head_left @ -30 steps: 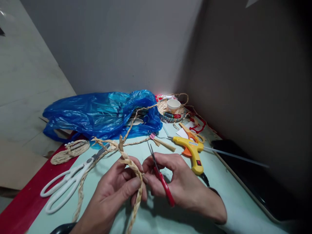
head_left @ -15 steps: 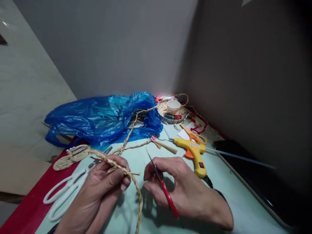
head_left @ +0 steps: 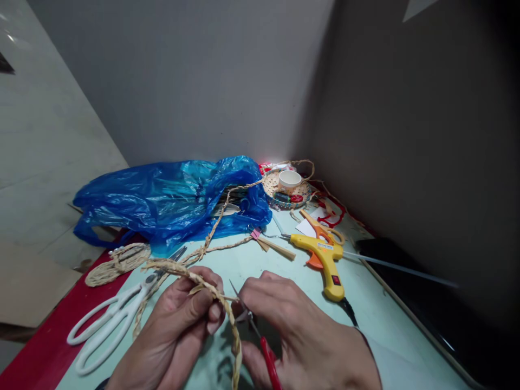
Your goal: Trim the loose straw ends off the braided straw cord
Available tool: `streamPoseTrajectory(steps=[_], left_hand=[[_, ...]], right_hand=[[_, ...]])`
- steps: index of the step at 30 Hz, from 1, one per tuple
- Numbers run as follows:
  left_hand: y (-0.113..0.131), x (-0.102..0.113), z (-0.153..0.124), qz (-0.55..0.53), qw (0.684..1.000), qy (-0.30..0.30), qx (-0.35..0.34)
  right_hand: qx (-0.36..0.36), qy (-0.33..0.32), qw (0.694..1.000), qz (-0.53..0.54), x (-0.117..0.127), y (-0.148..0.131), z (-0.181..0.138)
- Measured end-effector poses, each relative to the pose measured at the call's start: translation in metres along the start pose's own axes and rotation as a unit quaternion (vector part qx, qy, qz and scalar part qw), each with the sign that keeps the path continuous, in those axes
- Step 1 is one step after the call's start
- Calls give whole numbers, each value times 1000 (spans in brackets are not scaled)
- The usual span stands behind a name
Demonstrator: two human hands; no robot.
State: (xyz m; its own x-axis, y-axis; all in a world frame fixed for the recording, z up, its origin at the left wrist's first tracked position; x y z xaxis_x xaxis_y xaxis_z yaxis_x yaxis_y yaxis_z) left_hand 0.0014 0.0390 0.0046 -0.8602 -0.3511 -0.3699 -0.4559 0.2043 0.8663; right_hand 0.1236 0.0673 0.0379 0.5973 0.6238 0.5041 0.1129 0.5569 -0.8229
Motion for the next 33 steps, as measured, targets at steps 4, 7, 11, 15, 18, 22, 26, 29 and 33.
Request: streamPoseTrajectory(steps=[4, 7, 11, 15, 18, 22, 26, 29, 33], left_hand=[[-11, 1, 0, 45, 998, -7, 38], [-16, 3, -1, 54, 997, -12, 49], [-18, 4, -2, 51, 997, -12, 53], [-18, 2, -1, 47, 997, -13, 53], [-18, 1, -1, 41, 997, -13, 60], [-18, -2, 1, 45, 997, -9, 66], [-14, -3, 2, 35, 998, -9, 47], [-13, -5, 1, 27, 998, -34, 35], [-11, -9, -1, 25, 997, -67, 22]], right_hand=[[18, -13, 1000, -14, -3, -4, 1], [32, -8, 999, -37, -4, -5, 2], [34, -6, 997, -68, -6, -2, 0], [38, -20, 997, -68, -8, -1, -2], [44, -28, 997, -63, -8, -2, -2], [54, -37, 995, -77, -7, -3, -2], [65, -49, 991, -103, -9, 1, -3], [82, -37, 986, -140, -10, 2, -3], [96, -19, 973, -208, -9, -3, -2]])
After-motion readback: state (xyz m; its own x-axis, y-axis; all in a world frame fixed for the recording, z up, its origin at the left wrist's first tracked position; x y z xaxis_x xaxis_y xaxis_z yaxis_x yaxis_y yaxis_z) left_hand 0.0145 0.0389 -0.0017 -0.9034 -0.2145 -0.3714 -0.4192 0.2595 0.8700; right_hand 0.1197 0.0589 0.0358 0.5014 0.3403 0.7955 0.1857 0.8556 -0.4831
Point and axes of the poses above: each hand's wrist, its own z-axis towards the middle knuckle, its own x-axis out of the back of the hand, y = z × x, the point moved 8 cm from there along z, towards the middle knuckle, and after that the axes turned 11 degrees about z, right-handed, at the moved point
